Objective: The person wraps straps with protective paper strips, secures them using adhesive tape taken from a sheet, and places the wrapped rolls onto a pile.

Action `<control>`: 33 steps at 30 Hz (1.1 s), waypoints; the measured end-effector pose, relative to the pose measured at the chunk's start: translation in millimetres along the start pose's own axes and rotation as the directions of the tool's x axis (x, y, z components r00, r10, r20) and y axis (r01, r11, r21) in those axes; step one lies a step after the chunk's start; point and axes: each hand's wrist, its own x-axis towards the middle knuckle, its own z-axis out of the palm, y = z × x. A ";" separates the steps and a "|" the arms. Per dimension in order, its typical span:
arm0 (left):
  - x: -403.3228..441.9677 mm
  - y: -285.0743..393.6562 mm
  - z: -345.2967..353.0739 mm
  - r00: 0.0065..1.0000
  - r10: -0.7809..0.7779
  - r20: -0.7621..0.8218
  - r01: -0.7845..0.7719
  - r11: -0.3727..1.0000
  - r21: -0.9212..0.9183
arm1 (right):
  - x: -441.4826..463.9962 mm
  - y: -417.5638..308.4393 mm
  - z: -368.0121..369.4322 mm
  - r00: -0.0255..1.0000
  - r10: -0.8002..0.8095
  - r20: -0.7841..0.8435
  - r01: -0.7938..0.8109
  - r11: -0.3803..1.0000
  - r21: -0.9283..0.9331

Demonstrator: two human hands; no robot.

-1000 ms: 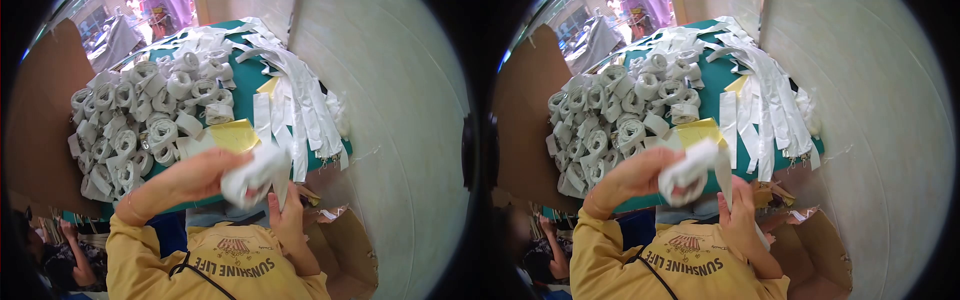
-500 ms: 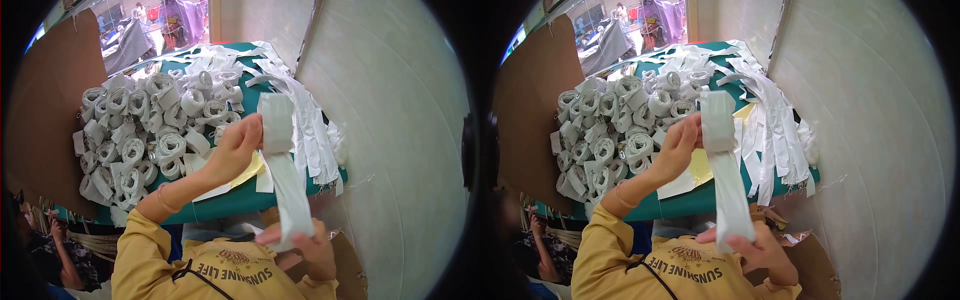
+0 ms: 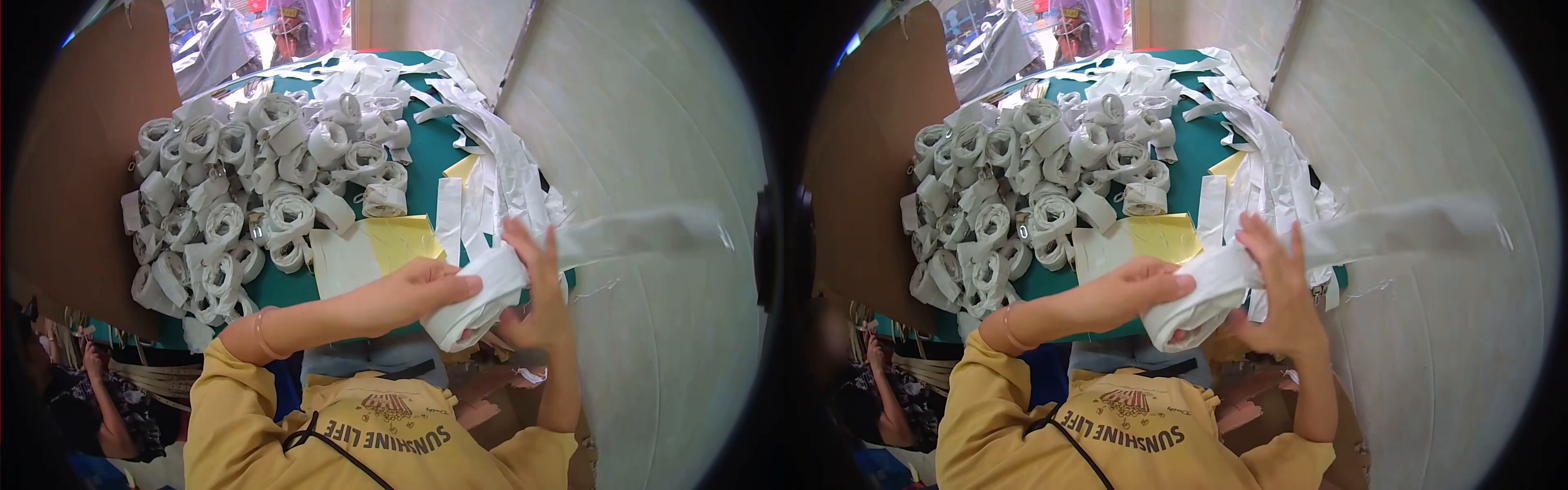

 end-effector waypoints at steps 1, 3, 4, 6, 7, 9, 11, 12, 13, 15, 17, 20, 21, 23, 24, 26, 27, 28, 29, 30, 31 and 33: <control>-4.3 9.8 0.7 1.000 -0.011 0.011 0.011 0.999 -0.043 | -9.2 -2.6 9.6 0.999 0.045 0.010 -0.045 0.996 0.072; -7.6 24.5 11.9 1.000 0.027 -0.013 -0.029 0.994 -0.109 | -30.4 2.9 30.0 0.991 0.113 -0.079 -0.109 0.993 0.046; -5.8 28.1 15.1 0.997 0.066 -0.038 -0.071 0.983 -0.167 | -29.8 -8.3 31.0 0.941 0.333 -0.068 -0.297 0.903 0.311; 4.9 20.9 12.4 0.988 0.141 -0.059 -0.149 0.975 -0.163 | -30.1 -26.4 33.7 0.847 0.531 0.006 -0.447 0.708 0.547; 10.9 17.4 10.1 0.974 0.214 -0.079 -0.224 0.963 -0.152 | -29.3 -32.7 35.3 0.817 0.569 0.094 -0.466 0.554 0.690; 20.7 15.9 7.8 0.904 0.401 -0.151 -0.410 0.911 -0.034 | -29.1 -47.5 40.7 0.772 0.613 0.169 -0.449 0.338 0.827; 36.8 6.4 1.4 0.707 0.672 -0.221 -0.645 0.741 0.189 | -31.0 -62.6 35.4 0.786 0.604 0.129 -0.381 0.311 0.870; 38.7 -0.7 -3.8 0.705 0.672 -0.225 -0.644 0.740 0.191 | -31.5 -68.9 33.7 0.798 0.596 0.087 -0.310 0.283 0.908; 39.3 -7.6 -8.2 0.685 0.712 -0.155 -0.609 0.676 0.414 | -31.2 -72.3 35.2 0.813 0.582 -0.006 -0.221 0.317 0.922; 41.0 -21.9 -19.8 0.684 0.729 -0.019 -0.479 0.468 0.743 | -32.3 -66.6 28.0 0.794 0.602 0.084 -0.226 0.165 0.960; 38.9 -33.7 -22.6 0.679 0.734 -0.013 -0.434 0.416 0.799 | -25.7 -61.9 21.4 0.777 0.602 0.186 -0.196 -0.050 0.979; 31.7 -36.1 -28.4 0.661 0.749 0.043 -0.400 0.302 0.865 | -8.6 -64.4 23.8 0.651 0.703 0.288 -0.265 -0.145 0.953; 28.3 -37.4 -30.7 0.656 0.749 0.090 -0.410 0.253 0.876 | 1.1 -62.7 28.1 0.554 0.789 0.266 -0.377 -0.047 0.925; 24.7 -56.7 -32.4 0.704 0.705 0.085 -0.358 0.249 0.900 | -19.9 -29.5 44.6 0.857 0.512 -0.062 -0.192 0.429 0.882; 24.8 -72.3 -32.4 0.701 0.708 0.089 -0.339 0.221 0.915 | -24.9 -12.1 39.3 0.790 0.611 0.048 -0.400 0.455 0.796; 18.5 -83.0 -30.3 0.744 0.666 0.054 -0.332 0.298 0.895 | -20.9 -7.9 51.2 0.646 0.762 0.044 -0.609 0.480 0.631; 19.9 -93.4 -36.0 0.703 0.710 0.046 -0.352 0.290 0.890 | -17.2 -8.5 62.9 0.647 0.760 0.061 -0.617 0.475 0.627; 20.4 -103.3 -41.8 0.662 0.749 0.038 -0.372 0.284 0.884 | -16.6 -6.8 76.2 0.723 0.689 -0.049 -0.572 0.637 0.517; 19.8 -110.1 -49.5 0.665 0.747 0.024 -0.362 0.293 0.885 | -16.3 -1.6 89.3 0.795 0.589 -0.147 -0.502 0.774 0.386; 17.5 -116.6 -57.2 0.643 0.765 0.023 -0.349 0.266 0.899 | -20.7 3.1 100.9 0.783 0.622 -0.019 -0.517 0.668 0.536; 14.1 -123.3 -62.7 0.623 0.782 0.019 -0.334 0.244 0.911 | -20.8 1.4 111.7 0.780 0.626 -0.003 -0.528 0.660 0.535; 8.6 -130.3 -75.0 0.628 0.778 0.011 -0.315 0.241 0.918 | -10.6 -10.1 133.3 0.582 0.750 0.313 -0.409 -0.062 0.910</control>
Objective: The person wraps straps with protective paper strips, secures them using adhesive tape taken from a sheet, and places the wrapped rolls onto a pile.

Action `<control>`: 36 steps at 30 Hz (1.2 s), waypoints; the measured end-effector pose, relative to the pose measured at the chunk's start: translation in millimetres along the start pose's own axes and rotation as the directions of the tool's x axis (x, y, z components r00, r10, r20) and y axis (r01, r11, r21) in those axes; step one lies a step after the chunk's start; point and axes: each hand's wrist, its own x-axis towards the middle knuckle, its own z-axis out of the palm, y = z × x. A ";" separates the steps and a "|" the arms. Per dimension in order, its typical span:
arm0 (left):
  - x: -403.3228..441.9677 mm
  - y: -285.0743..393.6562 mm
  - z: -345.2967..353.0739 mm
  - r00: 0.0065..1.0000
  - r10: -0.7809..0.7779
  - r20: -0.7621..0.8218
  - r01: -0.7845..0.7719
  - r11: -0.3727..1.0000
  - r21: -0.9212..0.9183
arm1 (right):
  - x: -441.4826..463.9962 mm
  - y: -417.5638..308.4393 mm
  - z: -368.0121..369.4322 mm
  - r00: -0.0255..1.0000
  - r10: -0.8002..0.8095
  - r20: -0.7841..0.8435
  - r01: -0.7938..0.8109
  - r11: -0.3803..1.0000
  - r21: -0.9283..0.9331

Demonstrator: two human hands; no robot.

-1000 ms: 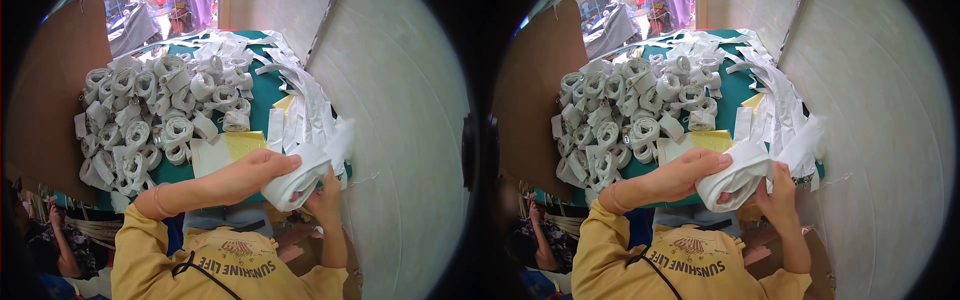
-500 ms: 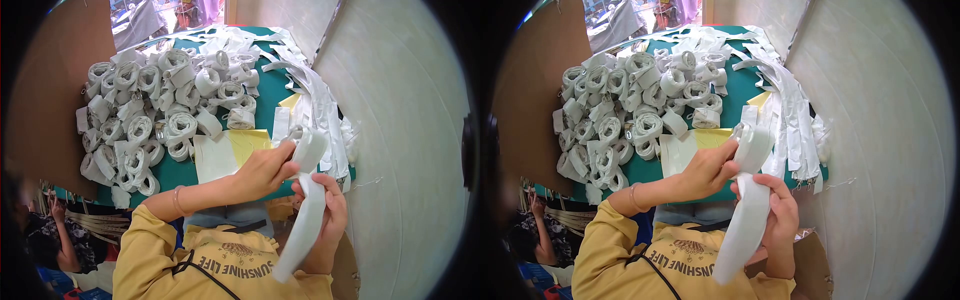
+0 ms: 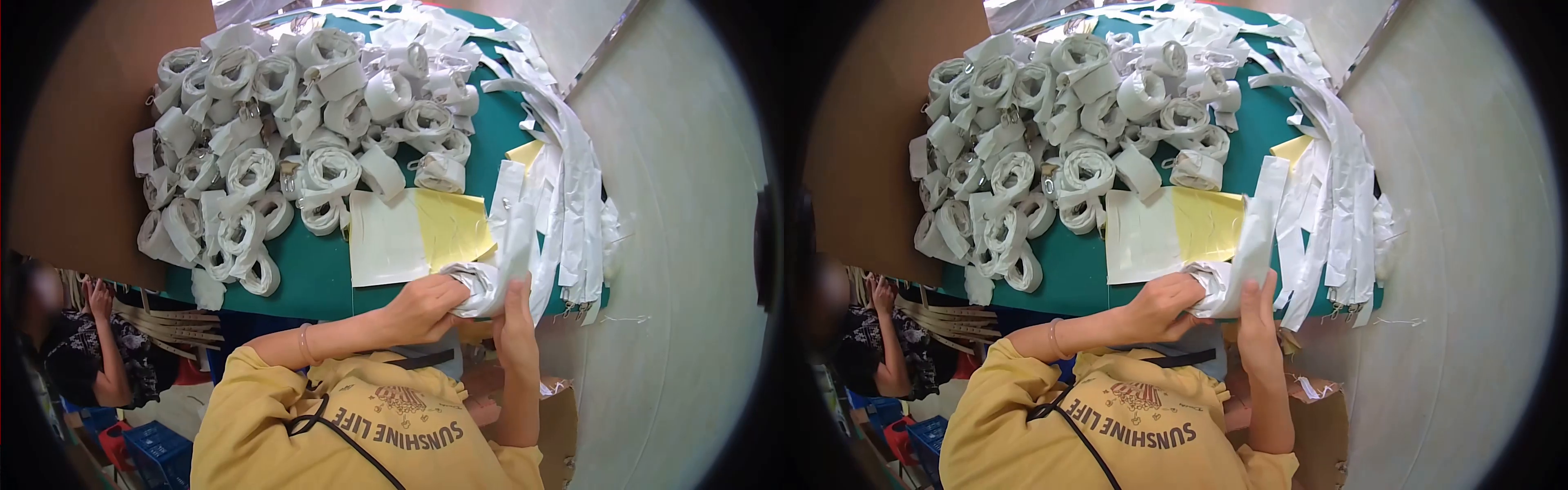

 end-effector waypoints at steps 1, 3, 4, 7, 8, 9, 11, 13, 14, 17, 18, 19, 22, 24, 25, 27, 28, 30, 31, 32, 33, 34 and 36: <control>-3.6 -5.7 -2.0 1.000 0.005 0.001 -0.005 1.000 0.020 | 2.3 -7.8 2.4 0.991 0.072 0.109 -0.060 0.992 -0.111; -10.2 -17.5 -7.5 1.000 0.013 -0.007 -0.013 0.999 0.050 | 8.3 -6.4 8.9 0.975 0.137 0.174 -0.133 0.991 -0.032; -12.2 -22.2 -11.8 0.996 0.071 0.061 -0.079 0.986 0.144 | 11.5 -4.6 12.5 0.952 0.176 0.248 -0.193 0.980 0.045; -16.0 -11.1 -22.4 0.980 -0.009 0.198 -0.061 0.938 0.340 | 22.7 23.0 20.0 0.984 0.116 0.134 -0.129 0.987 0.099; -9.2 5.1 -31.7 0.976 -0.147 0.163 0.079 0.928 0.364 | 22.6 25.8 29.4 0.996 -0.009 0.086 0.009 1.000 0.001; -7.9 14.8 -36.2 0.951 -0.284 0.121 0.219 0.897 0.384 | 20.0 30.7 34.2 0.995 0.001 0.097 -0.001 1.000 -0.001; -24.3 9.2 -35.2 0.772 -0.613 0.171 0.609 0.633 -0.478 | 7.3 42.8 40.4 0.959 -0.217 0.184 0.268 0.905 -0.331; -27.3 7.4 -40.4 0.569 -0.729 0.381 0.556 0.000 -0.831 | 0.6 65.9 48.9 0.883 -0.357 0.305 0.464 0.763 -0.450; -33.7 5.1 -40.0 0.563 -0.736 0.375 0.555 0.001 -0.832 | 3.3 78.9 51.6 0.813 -0.441 0.380 0.582 0.642 -0.499; -47.2 3.6 -40.0 0.435 -0.893 0.117 0.445 0.100 -0.890 | 15.4 86.2 53.6 0.824 -0.354 0.443 0.548 0.696 -0.464; -46.7 0.9 -40.9 0.432 -0.894 0.119 0.450 0.099 -0.888 | 19.0 87.7 57.6 0.841 -0.303 0.448 0.493 0.769 -0.407; -46.2 -3.3 -40.9 0.430 -0.899 -0.082 0.524 0.323 -0.788 | 22.1 96.8 62.8 0.852 -0.316 0.417 0.490 0.760 -0.426; -42.8 -23.9 -29.8 0.441 -0.811 -0.385 0.525 0.581 -0.622 | 43.6 110.2 80.1 0.608 -0.548 0.575 0.787 0.320 -0.527; -40.5 -41.6 -24.1 0.461 -0.604 -0.650 0.420 0.794 -0.439 | 48.7 107.4 57.4 0.780 -0.227 0.583 0.617 0.124 -0.777; -32.3 -46.0 -19.2 0.423 -0.645 -0.637 0.379 0.764 -0.522 | 48.9 120.7 28.2 0.778 -0.060 0.626 0.629 0.067 -0.775; -23.1 -78.2 -1.0 0.533 -0.420 -0.735 0.488 0.862 -0.139 | 26.9 110.5 -1.0 0.763 0.006 0.647 0.645 0.074 -0.761; -17.8 -90.8 3.5 0.691 -0.233 -0.685 0.439 0.887 0.140 | 22.5 104.5 -10.7 0.737 0.067 0.673 0.668 0.075 -0.740; -24.0 -113.1 24.4 0.669 -0.261 -0.696 0.484 0.864 0.142 | 25.9 95.5 -25.1 0.707 0.111 0.699 0.696 0.068 -0.715; -28.6 -121.8 33.6 0.647 -0.282 -0.709 0.527 0.837 0.148 | 35.3 98.0 -21.7 0.705 -0.072 0.706 0.709 0.101 -0.698; -25.6 -117.6 35.7 0.544 -0.363 -0.756 0.560 0.828 0.006 | 45.1 97.3 -10.8 0.711 -0.069 0.700 0.703 0.099 -0.704; -29.9 -122.7 37.1 0.512 -0.380 -0.770 0.552 0.833 -0.044 | 55.0 98.0 7.1 0.815 -0.126 0.566 0.580 0.159 -0.799; -40.3 -128.2 40.3 0.475 -0.403 -0.782 0.549 0.831 -0.095 | 60.7 100.7 22.4 0.896 -0.163 0.414 0.442 0.228 -0.867; -50.2 -140.1 43.5 0.403 -0.494 -0.771 0.487 0.829 -0.277 | 72.7 112.0 40.3 0.896 -0.223 0.385 0.406 0.058 -0.912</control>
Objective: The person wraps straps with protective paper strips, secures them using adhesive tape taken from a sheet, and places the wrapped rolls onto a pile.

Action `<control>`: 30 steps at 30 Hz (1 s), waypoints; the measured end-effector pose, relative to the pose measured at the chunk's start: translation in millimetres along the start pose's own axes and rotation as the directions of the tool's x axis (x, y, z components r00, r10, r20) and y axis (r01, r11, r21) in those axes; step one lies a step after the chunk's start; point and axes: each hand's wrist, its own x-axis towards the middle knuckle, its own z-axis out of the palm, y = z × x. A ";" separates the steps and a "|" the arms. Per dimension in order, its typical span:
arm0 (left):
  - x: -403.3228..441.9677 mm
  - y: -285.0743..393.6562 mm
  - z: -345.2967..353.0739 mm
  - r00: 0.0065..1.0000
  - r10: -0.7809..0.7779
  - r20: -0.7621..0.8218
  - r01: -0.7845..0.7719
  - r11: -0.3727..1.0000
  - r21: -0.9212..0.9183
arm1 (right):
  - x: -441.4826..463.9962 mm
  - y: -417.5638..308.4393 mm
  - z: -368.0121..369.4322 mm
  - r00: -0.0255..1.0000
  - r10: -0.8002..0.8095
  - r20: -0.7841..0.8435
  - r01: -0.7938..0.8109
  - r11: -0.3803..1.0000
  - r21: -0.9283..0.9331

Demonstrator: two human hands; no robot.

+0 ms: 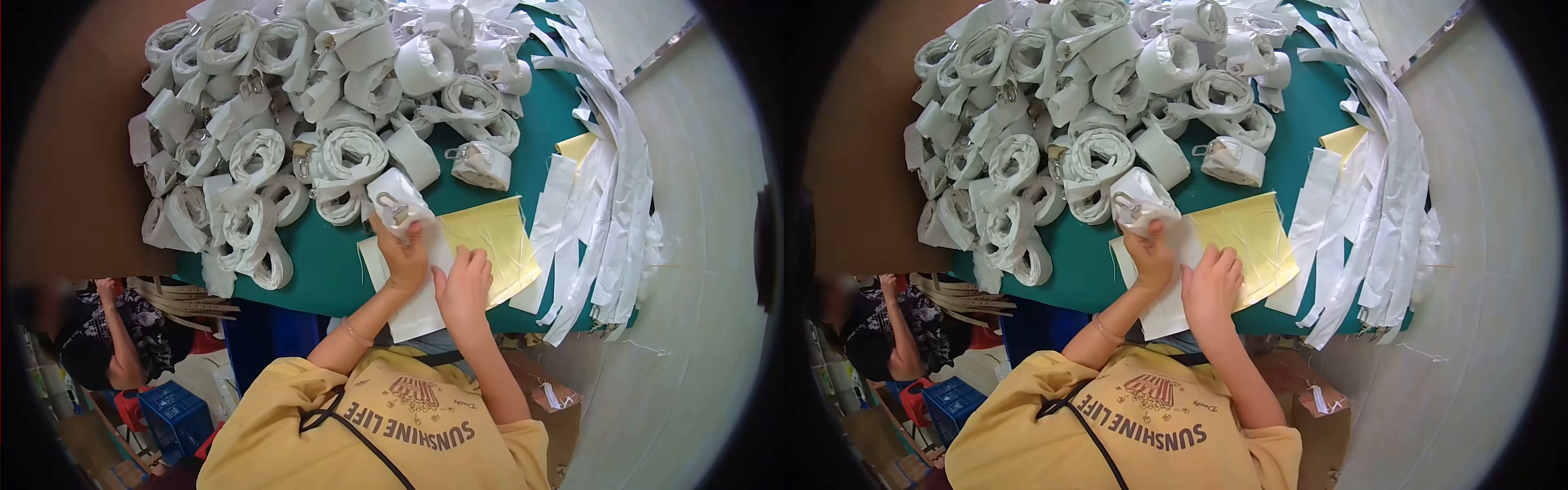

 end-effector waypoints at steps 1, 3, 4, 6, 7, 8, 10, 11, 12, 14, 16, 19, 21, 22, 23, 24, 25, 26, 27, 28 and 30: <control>0.5 -2.6 -2.0 0.997 -0.050 -0.051 0.046 0.997 -0.063 | 6.4 -7.9 2.1 0.994 0.081 0.075 -0.078 0.996 -0.046; 1.5 -6.9 -5.0 0.990 -0.101 -0.100 0.089 0.988 -0.125 | 21.7 -14.8 3.8 0.975 0.163 0.150 -0.150 0.984 -0.095; 0.4 -8.5 -5.8 0.988 -0.122 -0.096 0.106 0.981 -0.161 | 30.7 -10.8 1.6 0.912 0.201 0.357 -0.218 0.976 0.008; 0.3 -8.9 -5.1 0.985 -0.144 -0.093 0.123 0.972 -0.202 | 39.1 1.0 -4.0 0.810 0.205 0.549 -0.301 0.950 0.089; 0.4 -8.0 -5.8 0.986 -0.142 -0.092 0.122 0.973 -0.195 | 39.4 7.2 -6.7 0.815 0.106 0.569 -0.304 0.915 0.265; 0.8 -7.1 -5.8 0.986 -0.142 -0.089 0.123 0.974 -0.190 | 40.6 12.7 -10.3 0.821 0.006 0.571 -0.306 0.849 0.430; 1.1 -7.2 -5.8 0.988 -0.135 -0.080 0.117 0.974 -0.194 | 47.2 21.0 -21.3 0.817 -0.041 0.575 -0.398 0.682 0.614; 1.4 -7.7 -6.2 0.990 -0.122 -0.071 0.107 0.975 -0.194 | 53.1 18.1 -33.8 0.754 0.017 0.657 -0.523 0.621 0.584; 1.2 -8.7 -5.9 0.989 -0.127 -0.071 0.111 0.974 -0.197 | 52.7 23.5 -27.5 0.795 0.075 0.602 -0.461 0.721 0.518; 2.0 -9.1 -7.7 0.993 -0.112 -0.049 0.104 0.985 -0.134 | 47.5 7.9 -31.2 0.758 0.185 0.625 -0.533 0.728 0.431; 1.9 -6.2 -6.4 0.993 -0.106 -0.059 0.098 0.987 -0.124 | 37.1 4.2 -19.3 0.850 0.275 0.449 -0.412 0.878 0.244; 3.4 -1.2 -2.9 0.991 -0.118 -0.071 0.108 0.985 -0.135 | 25.0 -7.8 8.8 0.991 0.127 0.034 -0.126 0.992 -0.023; 6.5 6.3 -0.1 0.988 -0.142 -0.068 0.129 0.979 -0.158 | 28.5 -14.3 13.1 0.968 0.204 0.144 -0.210 0.977 0.026; 8.4 10.6 0.7 0.991 -0.097 -0.090 0.087 0.990 -0.108 | 30.3 -12.5 17.2 0.961 0.203 0.188 -0.201 0.979 -0.028; 11.3 15.1 0.8 0.993 -0.048 -0.111 0.042 0.997 -0.058 | 31.7 -11.7 19.3 0.952 0.202 0.231 -0.188 0.979 -0.080; 13.0 18.0 -0.6 0.993 -0.048 -0.110 0.042 0.998 -0.056 | 31.2 -11.6 17.4 0.951 0.202 0.232 -0.189 0.979 -0.078; 14.0 20.4 -1.2 0.995 -0.019 -0.101 0.017 1.000 -0.022 | 30.4 -11.6 12.4 0.975 0.191 0.111 -0.184 0.980 -0.070; 15.1 21.3 0.0 0.996 0.010 -0.092 -0.009 1.000 0.009 | 30.2 -11.2 8.8 0.984 0.175 -0.013 -0.175 0.982 -0.065; 14.3 20.1 -1.6 0.996 0.007 -0.090 -0.006 1.000 0.009 | 27.3 -11.7 8.0 0.973 0.227 -0.027 -0.228 0.973 -0.027; 13.5 17.9 -4.0 0.998 0.022 -0.054 -0.017 0.996 0.091 | 25.0 -11.7 5.6 0.973 0.230 -0.025 -0.230 0.973 -0.028; 14.1 18.6 -3.6 0.999 0.033 -0.013 -0.031 0.985 0.167 | 23.1 -8.2 -0.8 0.970 0.241 0.032 -0.231 0.954 -0.188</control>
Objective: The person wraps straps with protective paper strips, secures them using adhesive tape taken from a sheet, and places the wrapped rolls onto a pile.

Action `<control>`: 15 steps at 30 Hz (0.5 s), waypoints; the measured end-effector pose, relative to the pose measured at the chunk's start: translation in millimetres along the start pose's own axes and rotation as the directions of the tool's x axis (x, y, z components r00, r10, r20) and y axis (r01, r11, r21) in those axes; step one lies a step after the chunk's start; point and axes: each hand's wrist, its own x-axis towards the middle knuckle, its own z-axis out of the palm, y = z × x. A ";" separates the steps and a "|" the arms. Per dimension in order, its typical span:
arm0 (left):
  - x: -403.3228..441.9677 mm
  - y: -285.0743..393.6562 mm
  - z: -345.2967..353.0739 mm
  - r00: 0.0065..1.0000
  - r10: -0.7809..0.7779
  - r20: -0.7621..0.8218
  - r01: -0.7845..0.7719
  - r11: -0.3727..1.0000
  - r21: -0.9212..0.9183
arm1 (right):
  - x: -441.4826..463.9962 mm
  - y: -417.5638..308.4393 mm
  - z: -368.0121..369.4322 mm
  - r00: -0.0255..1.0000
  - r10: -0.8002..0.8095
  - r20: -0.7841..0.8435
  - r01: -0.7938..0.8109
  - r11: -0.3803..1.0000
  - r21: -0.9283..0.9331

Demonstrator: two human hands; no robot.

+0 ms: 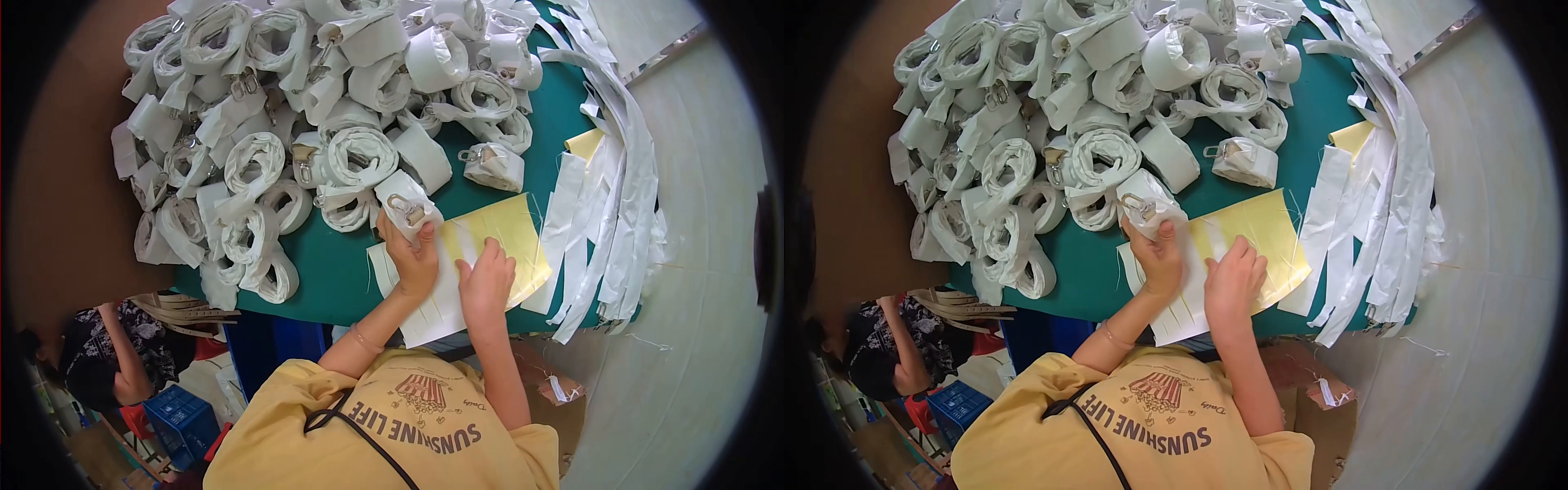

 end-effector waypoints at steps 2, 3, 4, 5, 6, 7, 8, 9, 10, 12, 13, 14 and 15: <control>2.0 2.2 2.5 1.000 -0.008 -0.011 0.007 0.998 -0.057 | 5.5 6.5 0.6 0.996 -0.001 0.090 0.000 1.000 0.011; 2.4 1.4 1.3 1.000 -0.007 -0.007 0.006 0.998 -0.056 | 7.2 9.1 0.6 0.983 -0.004 0.184 -0.001 1.000 0.027; 2.4 0.5 -0.9 1.000 0.016 0.026 -0.016 1.000 0.007 | 7.1 11.6 -3.5 0.983 -0.002 0.185 -0.004 1.000 0.029; 3.3 0.1 -0.7 0.998 0.038 0.058 -0.042 0.997 0.067 | 9.1 12.6 -14.1 0.953 -0.044 0.301 0.010 0.994 0.113; 3.9 0.5 1.0 0.998 0.038 0.058 -0.042 0.997 0.068 | 10.9 14.3 -27.5 0.907 -0.095 0.410 0.013 0.980 0.197; 4.7 1.0 2.5 0.996 0.070 0.057 -0.075 0.992 0.103 | 14.7 18.4 -47.6 0.838 -0.154 0.523 -0.038 0.940 0.338; 5.4 1.8 3.5 0.993 0.103 0.056 -0.110 0.985 0.136 | 20.1 25.0 -72.0 0.757 -0.230 0.612 -0.107 0.880 0.463; 5.9 2.7 3.6 0.993 0.107 0.055 -0.113 0.984 0.135 | 22.8 34.9 -94.2 0.778 -0.322 0.540 -0.001 0.858 0.513; 6.7 3.5 3.6 0.990 0.115 0.075 -0.128 0.973 0.190 | 26.5 53.5 -111.0 0.798 -0.437 0.416 0.024 0.711 0.702; 6.7 5.8 3.1 0.987 0.124 0.098 -0.145 0.960 0.241 | 27.4 88.9 -148.6 0.885 -0.451 0.117 0.050 0.342 0.938; 8.1 6.7 3.4 0.985 0.135 0.110 -0.160 0.950 0.269 | 26.6 106.2 -167.8 0.937 -0.348 -0.024 0.079 0.145 0.986; 8.4 7.8 2.4 0.982 0.143 0.123 -0.174 0.938 0.299 | 27.8 135.2 -182.9 0.945 -0.289 -0.154 0.067 -0.290 0.955; 7.9 7.4 3.1 0.982 0.149 0.120 -0.178 0.938 0.296 | 29.6 169.1 -199.8 0.951 -0.184 -0.249 0.064 -0.670 0.740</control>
